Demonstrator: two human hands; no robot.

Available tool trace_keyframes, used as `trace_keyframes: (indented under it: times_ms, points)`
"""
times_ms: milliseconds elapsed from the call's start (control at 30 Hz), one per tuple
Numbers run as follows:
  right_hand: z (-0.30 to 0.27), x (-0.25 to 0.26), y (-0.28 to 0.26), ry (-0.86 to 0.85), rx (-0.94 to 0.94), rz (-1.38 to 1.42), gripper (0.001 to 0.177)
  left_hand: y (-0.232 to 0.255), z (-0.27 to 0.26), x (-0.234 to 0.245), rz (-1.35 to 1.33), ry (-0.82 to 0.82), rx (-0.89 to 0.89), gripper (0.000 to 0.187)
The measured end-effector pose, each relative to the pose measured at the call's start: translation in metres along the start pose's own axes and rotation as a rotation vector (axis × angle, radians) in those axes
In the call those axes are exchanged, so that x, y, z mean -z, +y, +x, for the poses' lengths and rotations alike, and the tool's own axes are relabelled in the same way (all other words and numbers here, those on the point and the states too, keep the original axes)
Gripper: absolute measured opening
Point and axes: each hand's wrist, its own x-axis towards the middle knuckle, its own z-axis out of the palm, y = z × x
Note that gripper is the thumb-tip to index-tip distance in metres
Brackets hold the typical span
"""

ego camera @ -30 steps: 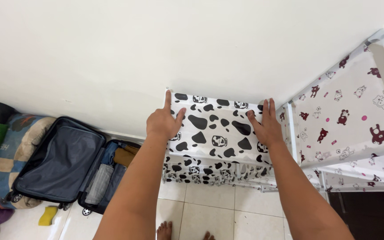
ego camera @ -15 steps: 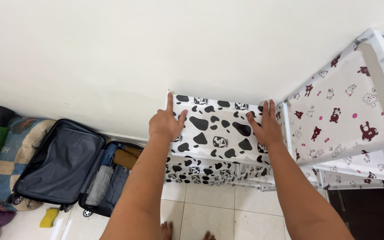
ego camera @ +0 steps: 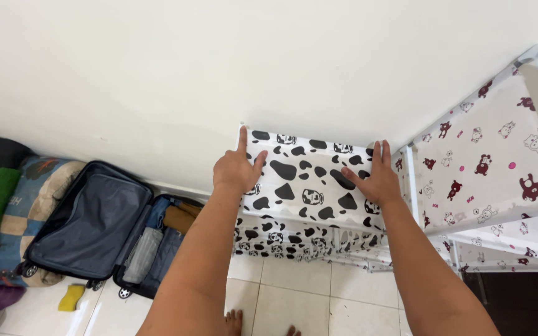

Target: The person assembles a modular fabric-covered shelf by inserting metal rods into a fabric frame and stacking the completed unit onto an existing shelf. They then wipe metal rods and a plastic connector with a cloth and insert the rods into the connector.

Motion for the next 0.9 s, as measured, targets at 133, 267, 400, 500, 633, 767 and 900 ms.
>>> trace_keyframes:
  times_ms: [133,267,400,500,633,767,900]
  points:
    - [0.002,0.002,0.001,-0.003,0.027,0.006,0.150,-0.002,0.004,-0.002,-0.047,0.013,-0.013,0.091]
    - [0.001,0.015,-0.002,-0.089,-0.030,-0.139,0.155,0.002,0.014,-0.015,0.067,0.038,-0.010,0.088]
    - [-0.018,0.016,-0.024,0.074,-0.076,-0.214,0.129,0.007,0.012,-0.025,0.141,0.233,-0.118,0.080]
    - [-0.041,0.014,-0.045,0.288,0.025,-0.216,0.098,0.019,-0.005,-0.026,0.124,0.291,-0.218,0.075]
    - [-0.073,0.022,-0.063,0.384,0.122,-0.104,0.069,0.037,-0.040,-0.026,-0.015,0.284,-0.383,0.075]
    - [-0.122,0.036,-0.064,0.437,0.220,-0.070,0.047,0.064,-0.072,-0.029,-0.150,0.545,-0.716,0.065]
    - [-0.179,0.043,-0.056,0.497,0.212,-0.023,0.029,0.083,-0.120,-0.049,-0.389,0.553,-0.996,0.055]
